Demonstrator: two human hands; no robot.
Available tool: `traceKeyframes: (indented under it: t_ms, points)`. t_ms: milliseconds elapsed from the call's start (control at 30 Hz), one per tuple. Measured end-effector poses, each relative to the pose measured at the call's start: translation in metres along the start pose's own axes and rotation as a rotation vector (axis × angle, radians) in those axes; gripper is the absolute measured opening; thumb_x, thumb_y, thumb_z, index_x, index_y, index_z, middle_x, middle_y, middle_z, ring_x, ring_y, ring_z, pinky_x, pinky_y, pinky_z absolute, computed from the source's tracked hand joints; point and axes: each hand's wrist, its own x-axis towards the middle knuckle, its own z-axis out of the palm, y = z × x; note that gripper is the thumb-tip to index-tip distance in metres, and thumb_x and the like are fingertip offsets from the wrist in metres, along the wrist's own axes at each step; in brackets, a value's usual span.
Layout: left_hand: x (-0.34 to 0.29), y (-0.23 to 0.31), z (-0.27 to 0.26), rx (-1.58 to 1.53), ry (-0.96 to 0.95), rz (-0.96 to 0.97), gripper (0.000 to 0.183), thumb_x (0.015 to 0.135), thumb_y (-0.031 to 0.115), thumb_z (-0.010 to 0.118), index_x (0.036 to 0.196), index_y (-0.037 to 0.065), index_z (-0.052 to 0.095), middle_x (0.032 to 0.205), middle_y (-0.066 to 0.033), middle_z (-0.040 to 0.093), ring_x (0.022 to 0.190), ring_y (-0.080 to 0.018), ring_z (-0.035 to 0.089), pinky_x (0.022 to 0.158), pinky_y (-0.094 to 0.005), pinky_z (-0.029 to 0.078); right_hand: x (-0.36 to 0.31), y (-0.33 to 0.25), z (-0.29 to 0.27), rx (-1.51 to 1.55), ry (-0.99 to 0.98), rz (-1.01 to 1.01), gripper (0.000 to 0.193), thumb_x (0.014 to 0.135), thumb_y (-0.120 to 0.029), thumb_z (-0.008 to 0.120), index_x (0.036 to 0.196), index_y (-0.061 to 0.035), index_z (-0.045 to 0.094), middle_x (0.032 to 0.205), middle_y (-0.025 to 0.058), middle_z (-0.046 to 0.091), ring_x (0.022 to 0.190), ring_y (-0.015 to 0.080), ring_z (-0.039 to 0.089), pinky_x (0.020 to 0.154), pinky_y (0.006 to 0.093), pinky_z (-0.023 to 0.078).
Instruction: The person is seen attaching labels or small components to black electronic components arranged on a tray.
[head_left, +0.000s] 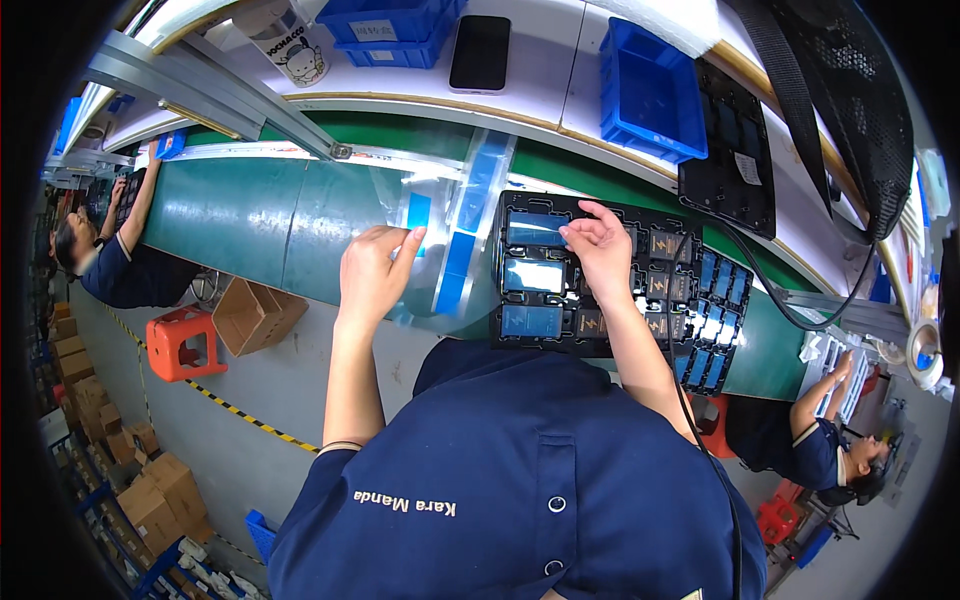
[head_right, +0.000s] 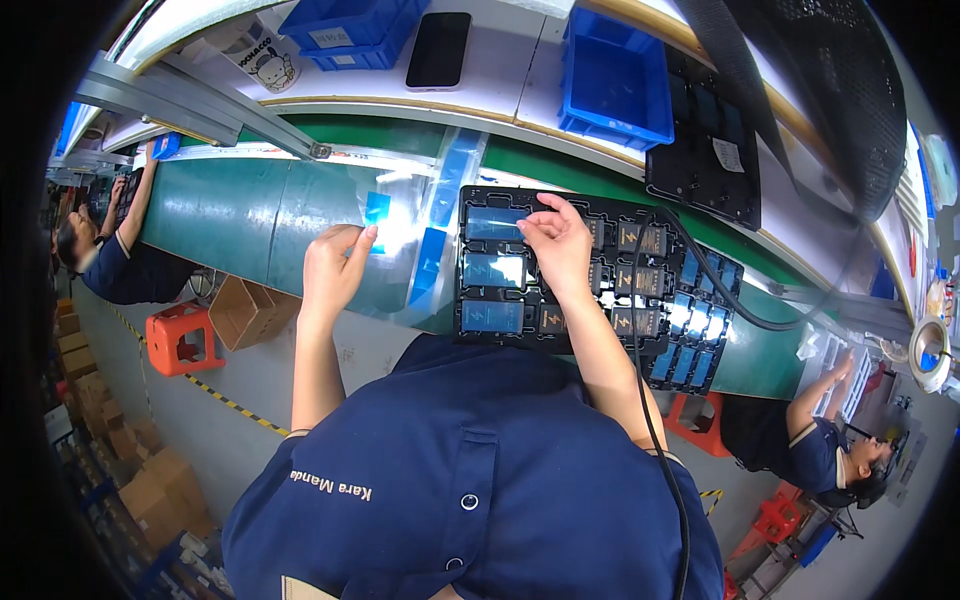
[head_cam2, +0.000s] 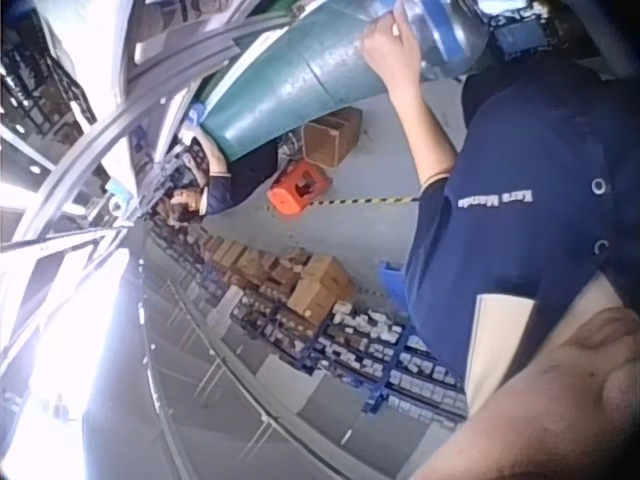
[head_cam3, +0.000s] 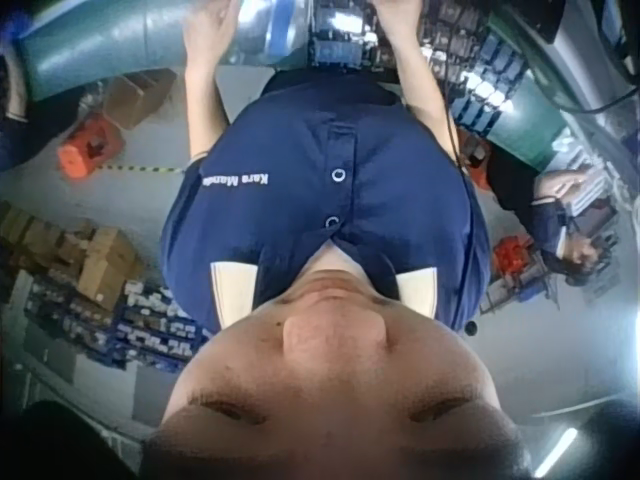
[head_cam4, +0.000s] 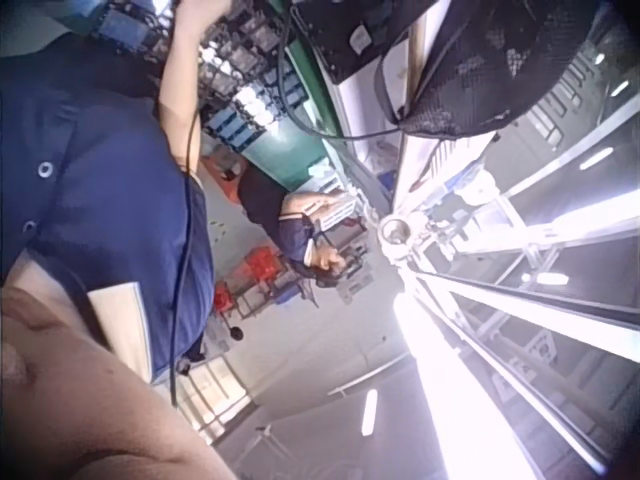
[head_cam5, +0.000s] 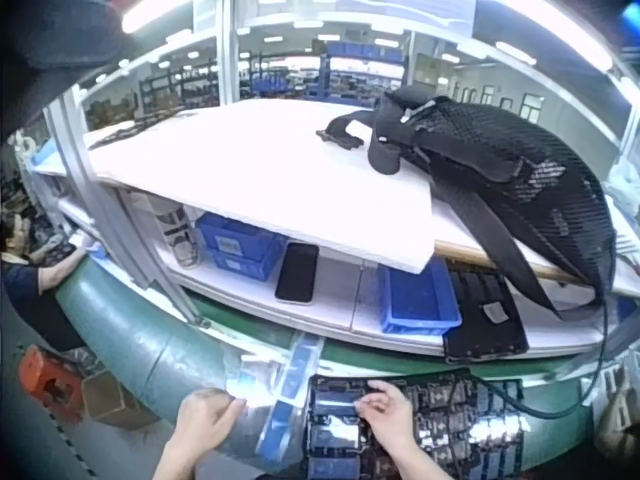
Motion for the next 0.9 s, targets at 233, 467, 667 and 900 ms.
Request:
traceKeyframes:
  t_ms: [233, 467, 667, 900]
  points:
    - [0.005, -0.002, 0.003, 0.032, -0.017, -0.009, 0.029, 0.088, 0.025, 0.064, 0.073, 0.001, 0.067, 0.067, -0.0149, 0.062, 0.066, -0.032, 0.06, 0.059, -0.04, 0.045, 0.001, 0.002, 0.001, -0.063, -0.009, 0.021, 0.034, 0.079, 0.004, 0.071, 0.111, 0.0011, 0.059, 0.084, 0.0048, 0.067, 0.074, 0.006, 0.062, 0.068, 0.0188, 0.049]
    - [0.008, -0.003, 0.006, 0.037, -0.001, 0.013, 0.024, 0.087, 0.023, 0.065, 0.077, 0.002, 0.07, 0.07, -0.0142, 0.064, 0.068, -0.0306, 0.062, 0.06, -0.0393, 0.047, 0.002, 0.005, -0.002, -0.058, -0.017, 0.041, 0.03, 0.079, 0.004, 0.071, 0.107, 0.0009, 0.06, 0.084, 0.0028, 0.065, 0.073, 0.0064, 0.061, 0.065, 0.0191, 0.051]
    - [0.006, -0.001, 0.008, 0.04, -0.011, 0.026, 0.022, 0.086, 0.022, 0.066, 0.077, 0.002, 0.07, 0.071, -0.0137, 0.065, 0.068, -0.0306, 0.062, 0.06, -0.039, 0.047, 0.003, 0.007, -0.002, -0.058, -0.016, 0.054, 0.027, 0.078, 0.003, 0.072, 0.103, 0.0013, 0.061, 0.085, 0.0039, 0.065, 0.074, 0.0069, 0.062, 0.066, 0.0198, 0.052]
    - [0.008, 0.008, 0.003, 0.009, -0.088, -0.007, 0.018, 0.085, 0.017, 0.067, 0.084, -0.001, 0.069, 0.085, -0.0171, 0.068, 0.079, -0.0329, 0.065, 0.069, -0.0372, 0.05, 0.003, 0.006, -0.001, -0.087, -0.009, 0.022, 0.026, 0.079, 0.003, 0.072, 0.103, 0.0025, 0.062, 0.086, 0.0044, 0.066, 0.075, 0.0065, 0.061, 0.067, 0.0189, 0.051]
